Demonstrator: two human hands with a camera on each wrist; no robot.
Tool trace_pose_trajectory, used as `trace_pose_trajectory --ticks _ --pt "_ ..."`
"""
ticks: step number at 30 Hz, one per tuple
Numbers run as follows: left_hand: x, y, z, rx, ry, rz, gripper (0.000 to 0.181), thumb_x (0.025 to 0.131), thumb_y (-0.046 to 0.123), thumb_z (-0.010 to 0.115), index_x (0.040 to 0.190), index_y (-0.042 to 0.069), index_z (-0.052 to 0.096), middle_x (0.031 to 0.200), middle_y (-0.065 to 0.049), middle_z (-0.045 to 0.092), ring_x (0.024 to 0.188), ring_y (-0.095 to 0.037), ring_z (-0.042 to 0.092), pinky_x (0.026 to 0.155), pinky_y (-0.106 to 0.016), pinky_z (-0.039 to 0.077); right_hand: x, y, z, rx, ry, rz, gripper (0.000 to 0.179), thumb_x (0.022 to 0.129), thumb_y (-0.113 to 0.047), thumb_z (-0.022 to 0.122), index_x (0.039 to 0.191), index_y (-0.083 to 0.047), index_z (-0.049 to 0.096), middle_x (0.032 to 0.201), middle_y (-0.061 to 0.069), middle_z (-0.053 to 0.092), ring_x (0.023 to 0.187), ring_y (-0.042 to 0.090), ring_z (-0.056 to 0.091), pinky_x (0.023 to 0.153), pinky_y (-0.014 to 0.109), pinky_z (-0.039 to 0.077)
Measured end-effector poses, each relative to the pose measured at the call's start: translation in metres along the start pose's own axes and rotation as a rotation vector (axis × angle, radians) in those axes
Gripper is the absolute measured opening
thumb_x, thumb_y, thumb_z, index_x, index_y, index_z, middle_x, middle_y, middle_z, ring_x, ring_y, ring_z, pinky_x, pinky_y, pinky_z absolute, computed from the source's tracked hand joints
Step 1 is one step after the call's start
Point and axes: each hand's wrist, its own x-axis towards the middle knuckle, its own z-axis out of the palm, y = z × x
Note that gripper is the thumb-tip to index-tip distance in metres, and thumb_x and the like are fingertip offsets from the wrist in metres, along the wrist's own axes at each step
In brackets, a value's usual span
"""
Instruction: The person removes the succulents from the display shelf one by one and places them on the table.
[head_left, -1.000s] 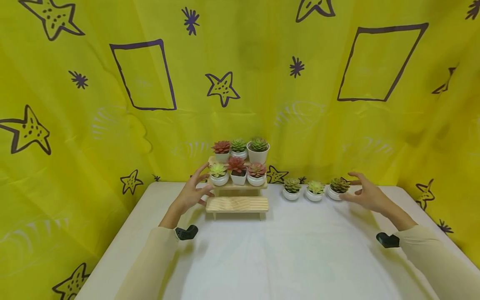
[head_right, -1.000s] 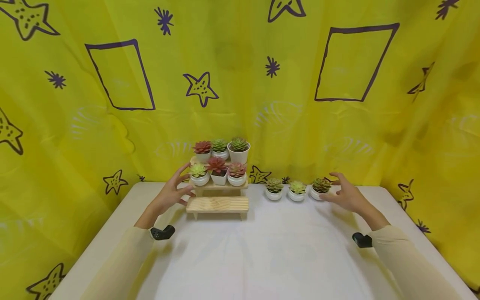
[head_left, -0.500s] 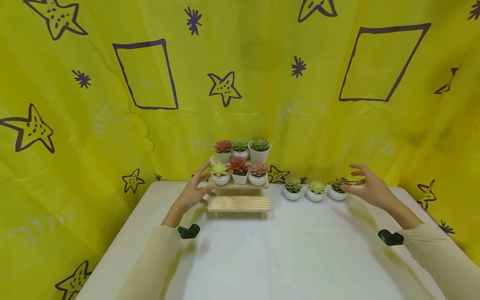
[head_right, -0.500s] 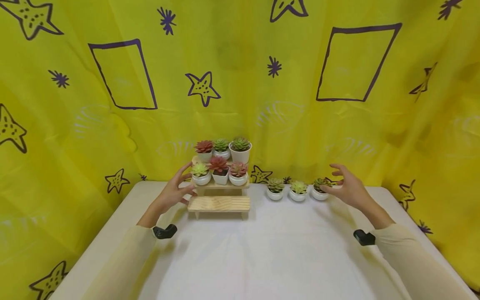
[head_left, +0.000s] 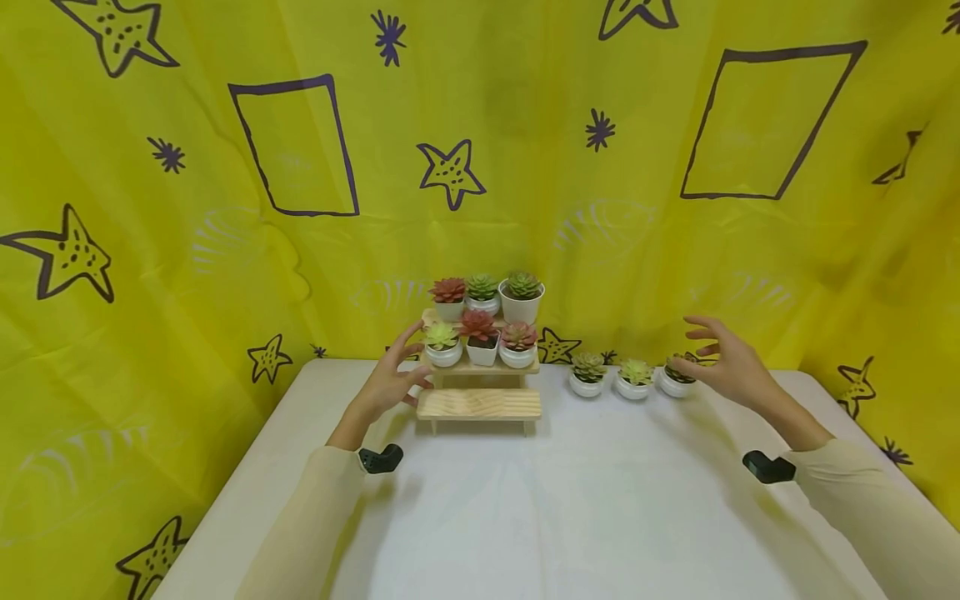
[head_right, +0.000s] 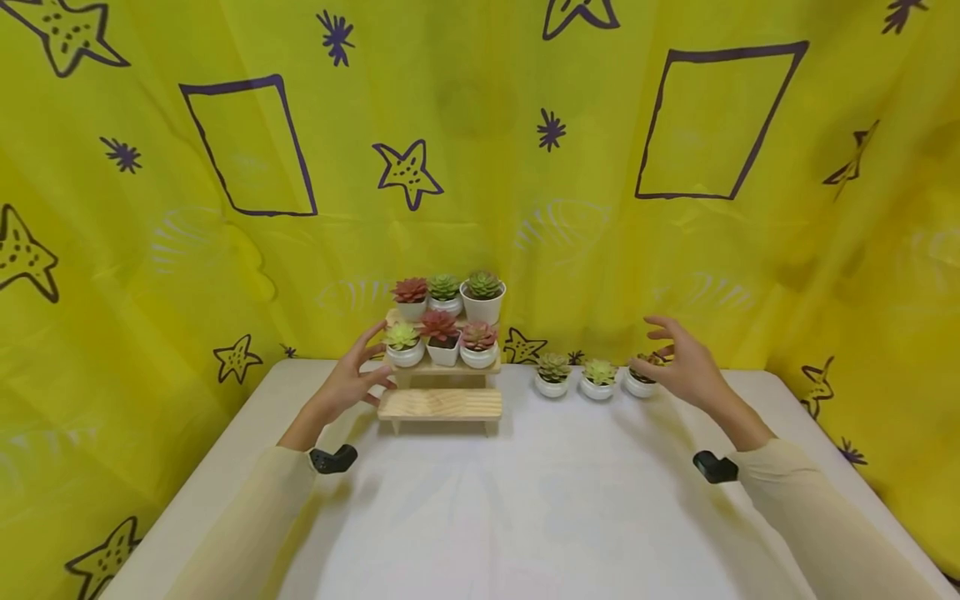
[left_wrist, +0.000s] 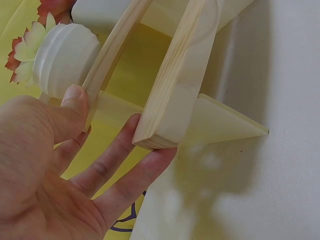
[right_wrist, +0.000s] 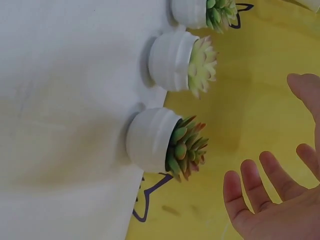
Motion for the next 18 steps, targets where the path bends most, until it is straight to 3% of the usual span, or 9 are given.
trace_pose_trajectory --ticks 5,12,18 --pt "-0.001 0.002 0.0 0.014 -0.002 0.001 0.081 0.103 0.004 0.061 0.165 0.035 0.018 0.159 -0.026 0.032 0.097 -0.044 0.071 0.062 -0.058 0.06 0.004 -0.008 0.003 0.021 -0.008 -0.016 0.079 0.094 -0.028 0.077 0.155 -0.001 0.035 0.141 0.034 0.052 0.112 0.051 0.059 0.079 0.05 0.058" --pt "0.001 0.002 0.0 0.008 -0.005 0.012 0.082 0.103 0.004 0.061 0.165 0.034 0.018 0.158 -0.027 0.032 0.098 -0.048 0.07 0.061 -0.059 0.059 0.007 -0.021 0.008 0.048 -0.014 -0.035 0.076 0.095 -0.025 0.076 0.155 0.0 0.035 0.141 0.035 0.051 0.115 0.053 0.057 0.086 0.062 0.054" --pt "0.0 0.002 0.001 0.011 -0.006 0.012 0.081 0.103 0.005 0.061 0.165 0.033 0.018 0.158 -0.027 0.032 0.098 -0.048 0.07 0.063 -0.06 0.06 0.011 -0.025 0.015 0.064 -0.015 -0.056 0.074 0.095 -0.024 0.077 0.153 0.0 0.038 0.14 0.034 0.053 0.113 0.051 0.059 0.086 0.045 0.057"
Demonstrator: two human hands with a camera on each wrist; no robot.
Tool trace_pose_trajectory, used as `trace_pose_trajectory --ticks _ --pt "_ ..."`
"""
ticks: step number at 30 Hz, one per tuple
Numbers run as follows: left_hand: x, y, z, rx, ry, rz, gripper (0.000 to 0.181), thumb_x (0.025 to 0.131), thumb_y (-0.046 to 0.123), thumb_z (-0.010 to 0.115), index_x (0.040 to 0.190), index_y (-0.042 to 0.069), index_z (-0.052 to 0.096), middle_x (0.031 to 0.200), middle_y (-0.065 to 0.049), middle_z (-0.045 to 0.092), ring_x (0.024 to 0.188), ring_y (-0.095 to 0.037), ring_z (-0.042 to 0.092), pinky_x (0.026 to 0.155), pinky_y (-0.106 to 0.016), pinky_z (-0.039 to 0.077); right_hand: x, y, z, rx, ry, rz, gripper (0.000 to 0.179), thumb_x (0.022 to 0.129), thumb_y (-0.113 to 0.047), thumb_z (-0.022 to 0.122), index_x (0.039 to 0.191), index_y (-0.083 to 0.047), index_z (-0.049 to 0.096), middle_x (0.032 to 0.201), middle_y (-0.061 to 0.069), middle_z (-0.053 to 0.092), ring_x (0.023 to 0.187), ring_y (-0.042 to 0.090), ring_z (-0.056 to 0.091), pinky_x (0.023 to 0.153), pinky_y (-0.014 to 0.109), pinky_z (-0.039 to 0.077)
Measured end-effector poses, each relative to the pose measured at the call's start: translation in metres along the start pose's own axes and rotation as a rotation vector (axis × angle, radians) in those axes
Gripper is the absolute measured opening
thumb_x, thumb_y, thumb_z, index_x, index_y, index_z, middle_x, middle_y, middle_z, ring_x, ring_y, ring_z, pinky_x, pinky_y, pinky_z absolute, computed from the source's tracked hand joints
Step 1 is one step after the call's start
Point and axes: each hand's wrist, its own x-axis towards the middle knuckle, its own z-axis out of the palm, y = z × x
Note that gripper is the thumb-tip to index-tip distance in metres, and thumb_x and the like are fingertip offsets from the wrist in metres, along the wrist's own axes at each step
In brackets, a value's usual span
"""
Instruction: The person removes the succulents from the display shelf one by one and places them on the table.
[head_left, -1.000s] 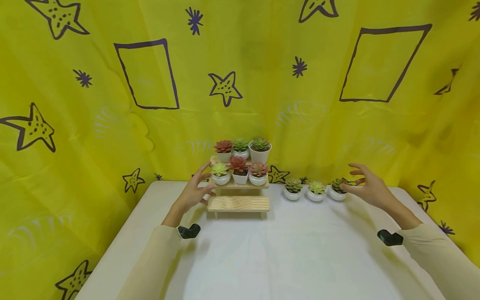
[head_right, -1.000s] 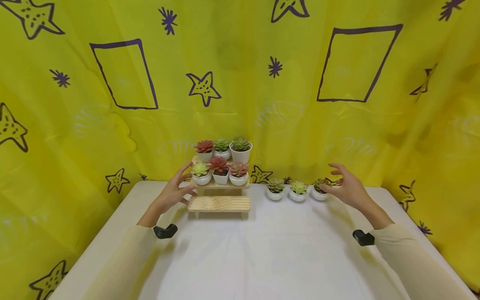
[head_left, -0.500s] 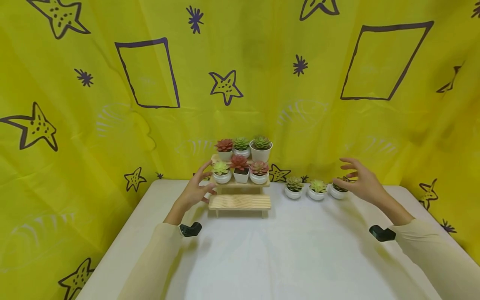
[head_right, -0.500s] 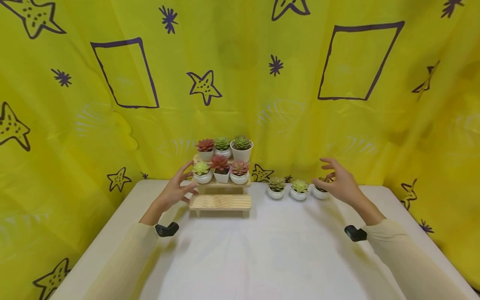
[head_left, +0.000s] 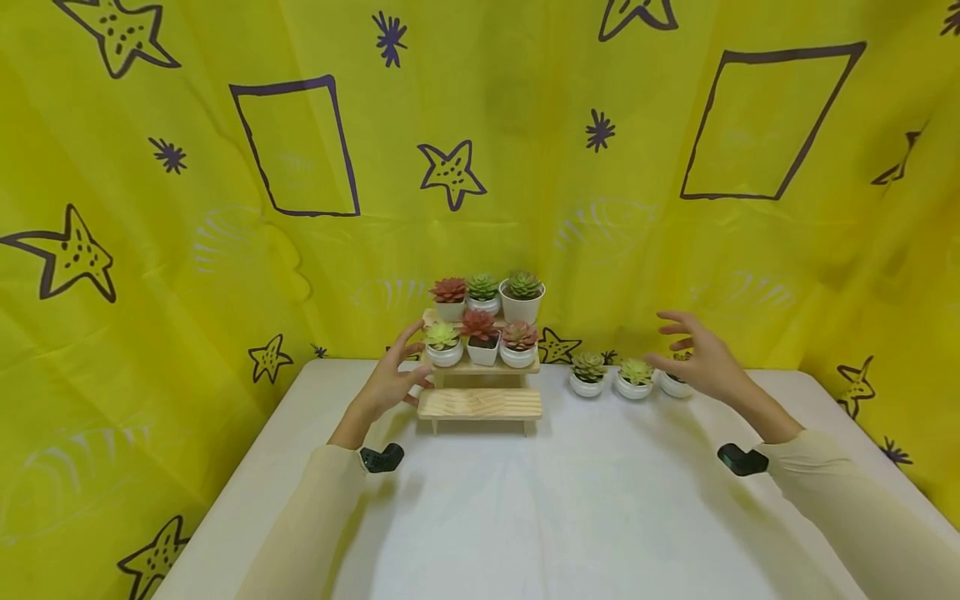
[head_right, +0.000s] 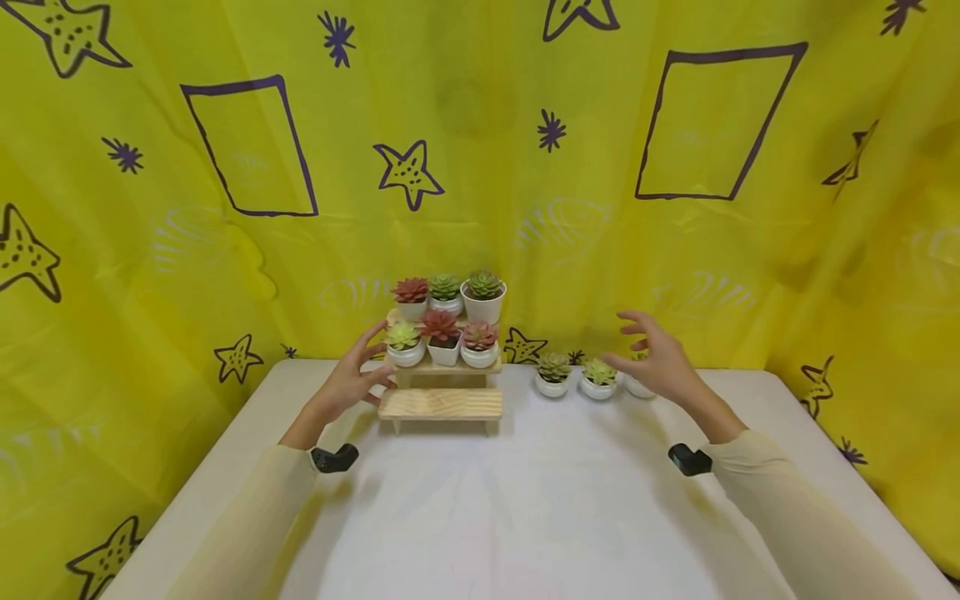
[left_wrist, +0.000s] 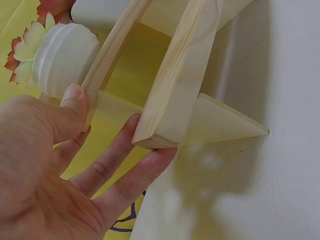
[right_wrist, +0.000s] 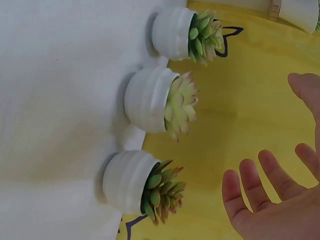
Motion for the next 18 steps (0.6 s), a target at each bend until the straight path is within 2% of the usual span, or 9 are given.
trace_pose_trajectory --ticks 2,6,13,18 --pt "0.0 0.0 0.0 0.004 0.003 0.001 0.081 0.103 0.005 0.062 0.165 0.032 0.018 0.158 -0.027 0.032 0.098 -0.048 0.07 0.063 -0.06 0.06 0.002 -0.002 0.003 0.007 -0.002 -0.007 0.074 0.095 -0.024 0.077 0.153 -0.001 0.038 0.139 0.033 0.053 0.114 0.051 0.058 0.086 0.048 0.056" --pt "0.0 -0.001 0.001 0.007 0.007 0.001 0.081 0.103 0.005 0.062 0.165 0.032 0.018 0.158 -0.027 0.032 0.098 -0.048 0.07 0.063 -0.058 0.06 0.006 -0.007 0.009 0.04 -0.015 -0.016 0.074 0.095 -0.023 0.076 0.154 -0.001 0.037 0.14 0.034 0.052 0.116 0.053 0.057 0.09 0.064 0.052" --pt "0.001 -0.002 0.001 0.01 0.013 -0.014 0.081 0.103 0.005 0.062 0.165 0.033 0.019 0.159 -0.026 0.032 0.098 -0.045 0.07 0.06 -0.049 0.062 0.013 -0.017 0.022 0.073 -0.039 -0.035 0.075 0.095 -0.021 0.077 0.154 -0.001 0.036 0.141 0.033 0.052 0.116 0.053 0.057 0.094 0.065 0.05" --pt "0.0 -0.001 0.0 0.007 0.016 -0.023 0.081 0.103 0.005 0.062 0.165 0.034 0.018 0.159 -0.026 0.031 0.098 -0.044 0.071 0.058 -0.044 0.062 0.02 -0.025 0.03 0.108 -0.066 -0.038 0.079 0.094 -0.026 0.078 0.156 -0.004 0.034 0.143 0.03 0.051 0.119 0.051 0.055 0.097 0.065 0.048"
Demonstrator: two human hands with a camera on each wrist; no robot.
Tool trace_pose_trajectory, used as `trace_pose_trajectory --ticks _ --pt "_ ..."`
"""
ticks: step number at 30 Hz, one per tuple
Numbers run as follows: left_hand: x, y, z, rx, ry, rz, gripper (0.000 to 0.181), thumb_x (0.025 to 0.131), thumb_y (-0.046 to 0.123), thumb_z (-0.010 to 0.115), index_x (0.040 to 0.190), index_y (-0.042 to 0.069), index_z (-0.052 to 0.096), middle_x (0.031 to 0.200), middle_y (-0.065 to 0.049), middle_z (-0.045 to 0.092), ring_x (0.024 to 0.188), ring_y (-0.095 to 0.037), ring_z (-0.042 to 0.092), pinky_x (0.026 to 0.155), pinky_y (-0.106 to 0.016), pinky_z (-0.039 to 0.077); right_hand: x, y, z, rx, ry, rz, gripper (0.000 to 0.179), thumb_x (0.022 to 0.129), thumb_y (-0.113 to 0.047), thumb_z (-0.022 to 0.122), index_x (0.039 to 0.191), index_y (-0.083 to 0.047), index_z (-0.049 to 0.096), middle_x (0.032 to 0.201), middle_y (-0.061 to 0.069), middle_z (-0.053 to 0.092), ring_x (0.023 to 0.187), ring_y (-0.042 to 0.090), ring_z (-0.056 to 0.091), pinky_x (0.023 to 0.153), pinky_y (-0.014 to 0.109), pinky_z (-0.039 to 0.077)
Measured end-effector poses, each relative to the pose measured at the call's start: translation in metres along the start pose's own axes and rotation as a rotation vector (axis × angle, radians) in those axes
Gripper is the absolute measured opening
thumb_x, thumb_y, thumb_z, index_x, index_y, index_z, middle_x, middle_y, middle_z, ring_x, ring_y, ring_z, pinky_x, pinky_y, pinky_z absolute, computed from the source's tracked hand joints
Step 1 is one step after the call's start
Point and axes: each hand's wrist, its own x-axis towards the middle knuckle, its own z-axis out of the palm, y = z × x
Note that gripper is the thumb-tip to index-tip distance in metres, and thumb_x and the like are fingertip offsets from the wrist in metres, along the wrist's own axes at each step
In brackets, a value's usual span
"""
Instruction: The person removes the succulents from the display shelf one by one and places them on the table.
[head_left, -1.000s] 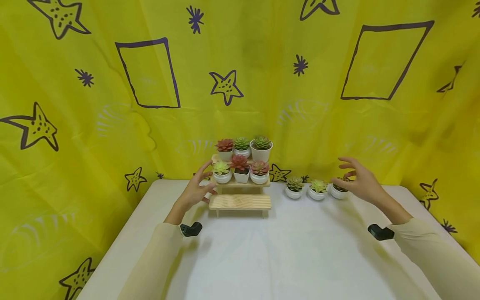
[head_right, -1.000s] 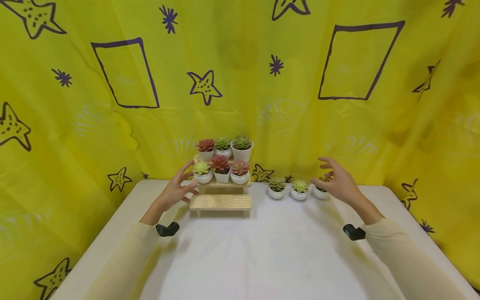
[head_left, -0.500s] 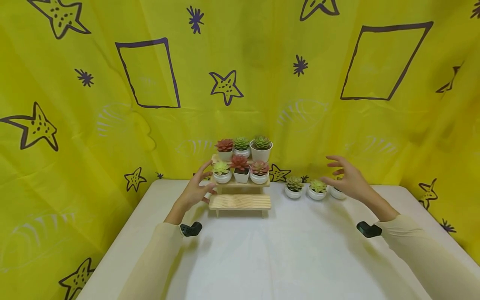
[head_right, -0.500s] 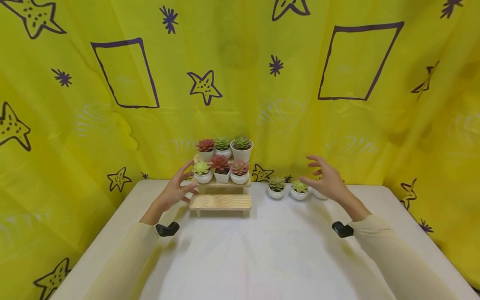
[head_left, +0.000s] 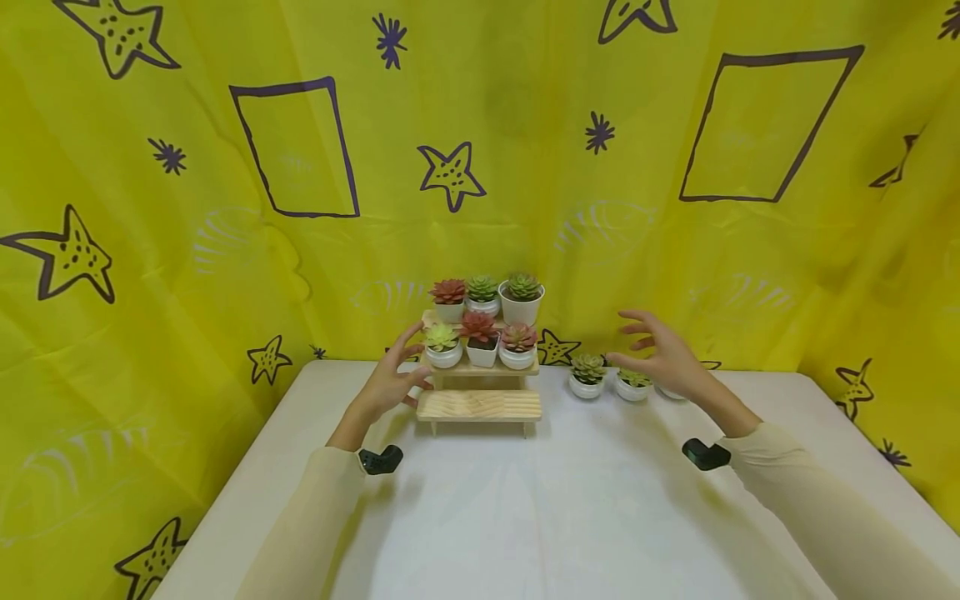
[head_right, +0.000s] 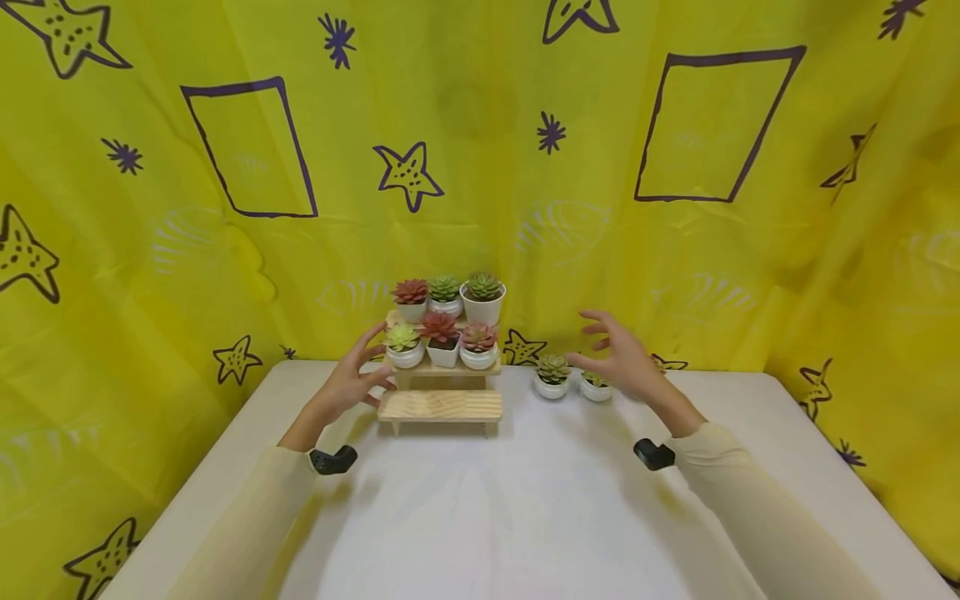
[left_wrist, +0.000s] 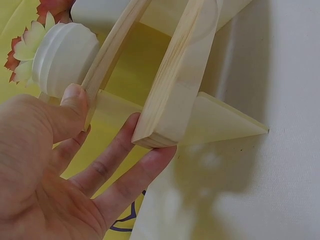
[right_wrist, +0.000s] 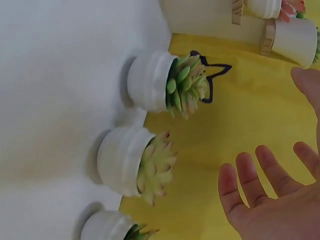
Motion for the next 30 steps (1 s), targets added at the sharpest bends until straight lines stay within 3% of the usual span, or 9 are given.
trace_pose_trajectory --ticks 9,18,30 --pt "0.0 0.002 0.001 0.007 0.012 -0.026 0.082 0.102 0.005 0.063 0.163 0.04 0.021 0.16 -0.023 0.032 0.1 -0.044 0.071 0.059 -0.043 0.062 0.013 -0.015 0.019 0.057 -0.046 -0.009 0.079 0.094 -0.025 0.078 0.157 -0.006 0.034 0.144 0.028 0.052 0.119 0.05 0.057 0.094 0.061 0.051" --pt "-0.001 0.002 0.001 -0.001 0.01 -0.025 0.082 0.102 0.005 0.062 0.163 0.041 0.021 0.161 -0.023 0.031 0.101 -0.046 0.07 0.062 -0.053 0.062 0.021 -0.033 0.04 0.09 -0.081 -0.023 0.082 0.092 -0.026 0.08 0.157 -0.006 0.033 0.143 0.027 0.055 0.119 0.05 0.058 0.092 0.059 0.054" --pt "-0.001 0.002 0.001 0.001 0.012 -0.03 0.082 0.103 0.005 0.062 0.163 0.041 0.02 0.161 -0.023 0.031 0.102 -0.045 0.07 0.063 -0.053 0.062 0.031 -0.05 0.07 0.209 -0.077 -0.053 0.077 0.09 -0.016 0.081 0.153 -0.003 0.039 0.146 0.03 0.049 0.122 0.049 0.055 0.102 0.063 0.046"
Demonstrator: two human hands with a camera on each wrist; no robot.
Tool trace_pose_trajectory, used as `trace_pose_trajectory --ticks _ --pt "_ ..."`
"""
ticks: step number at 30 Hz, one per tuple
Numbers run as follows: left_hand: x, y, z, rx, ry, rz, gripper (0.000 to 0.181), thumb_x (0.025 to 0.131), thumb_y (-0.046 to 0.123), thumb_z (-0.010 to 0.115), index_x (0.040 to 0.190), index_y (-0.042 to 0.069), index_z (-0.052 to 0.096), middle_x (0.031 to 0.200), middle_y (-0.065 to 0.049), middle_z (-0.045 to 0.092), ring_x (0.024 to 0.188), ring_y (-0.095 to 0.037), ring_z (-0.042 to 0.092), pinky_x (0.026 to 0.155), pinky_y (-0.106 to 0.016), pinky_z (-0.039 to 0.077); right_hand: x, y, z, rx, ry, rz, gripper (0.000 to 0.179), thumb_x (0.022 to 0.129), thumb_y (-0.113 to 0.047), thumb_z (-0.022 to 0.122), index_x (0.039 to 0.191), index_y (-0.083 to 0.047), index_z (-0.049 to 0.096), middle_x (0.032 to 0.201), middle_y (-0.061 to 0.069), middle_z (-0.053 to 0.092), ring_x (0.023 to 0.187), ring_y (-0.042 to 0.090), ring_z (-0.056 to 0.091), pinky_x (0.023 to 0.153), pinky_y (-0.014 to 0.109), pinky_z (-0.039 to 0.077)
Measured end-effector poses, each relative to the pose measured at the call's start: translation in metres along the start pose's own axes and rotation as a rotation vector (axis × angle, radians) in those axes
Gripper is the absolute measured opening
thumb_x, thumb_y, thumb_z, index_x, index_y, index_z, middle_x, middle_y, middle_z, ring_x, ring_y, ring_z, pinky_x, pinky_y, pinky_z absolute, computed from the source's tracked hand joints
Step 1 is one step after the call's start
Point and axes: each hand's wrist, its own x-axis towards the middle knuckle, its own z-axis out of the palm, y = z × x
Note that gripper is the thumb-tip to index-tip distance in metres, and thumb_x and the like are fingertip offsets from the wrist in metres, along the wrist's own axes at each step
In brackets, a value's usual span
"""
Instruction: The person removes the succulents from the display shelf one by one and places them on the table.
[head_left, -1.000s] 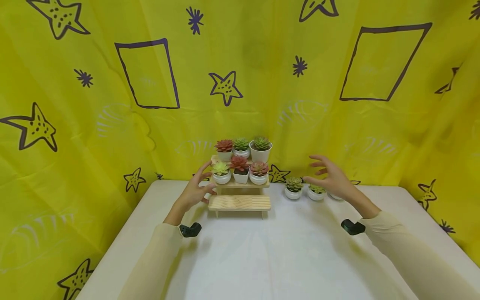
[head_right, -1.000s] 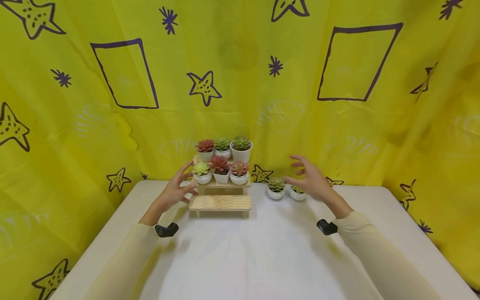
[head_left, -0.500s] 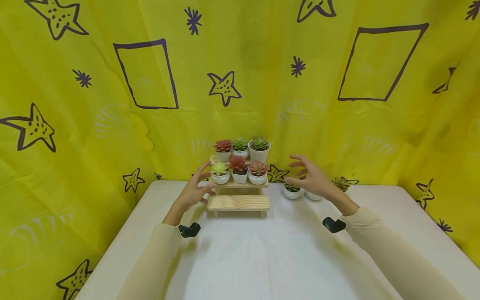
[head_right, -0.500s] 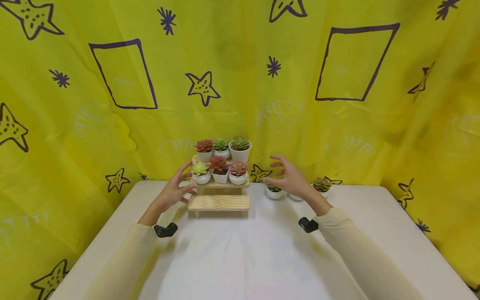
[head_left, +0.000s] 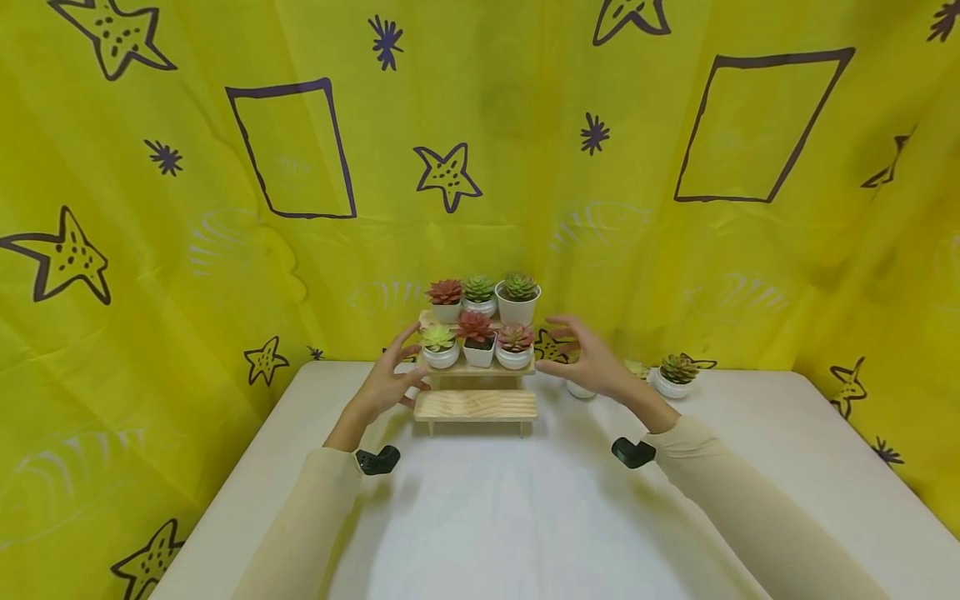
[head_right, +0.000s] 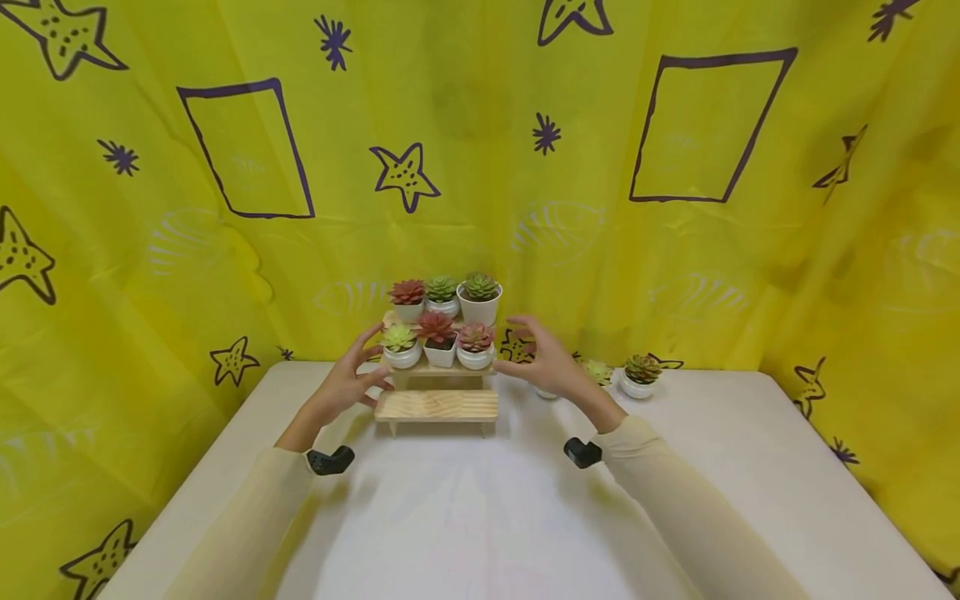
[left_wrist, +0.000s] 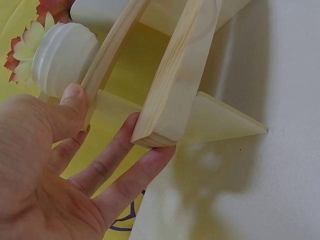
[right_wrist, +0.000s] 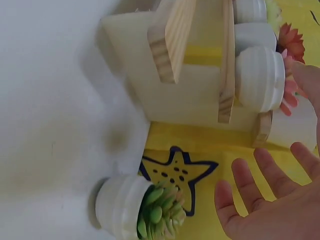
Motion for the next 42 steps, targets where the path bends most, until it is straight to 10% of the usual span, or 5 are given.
trace_pose_trajectory --ticks 9,42 --pt "0.001 0.0 0.001 0.007 0.002 -0.013 0.082 0.103 0.005 0.062 0.163 0.042 0.021 0.161 -0.023 0.031 0.102 -0.045 0.07 0.062 -0.048 0.062 0.008 -0.001 0.019 -0.024 0.034 -0.083 0.069 0.088 -0.013 0.083 0.145 0.002 0.048 0.137 0.026 0.057 0.123 0.042 0.055 0.105 0.06 0.044" --pt "0.001 -0.001 0.0 0.002 0.0 0.016 0.082 0.103 0.003 0.061 0.164 0.038 0.019 0.158 -0.025 0.033 0.099 -0.044 0.071 0.058 -0.048 0.061 0.016 0.0 0.043 0.032 0.087 0.09 0.065 0.09 -0.022 0.082 0.143 -0.001 0.051 0.138 0.02 0.056 0.123 0.047 0.053 0.101 0.053 0.048"
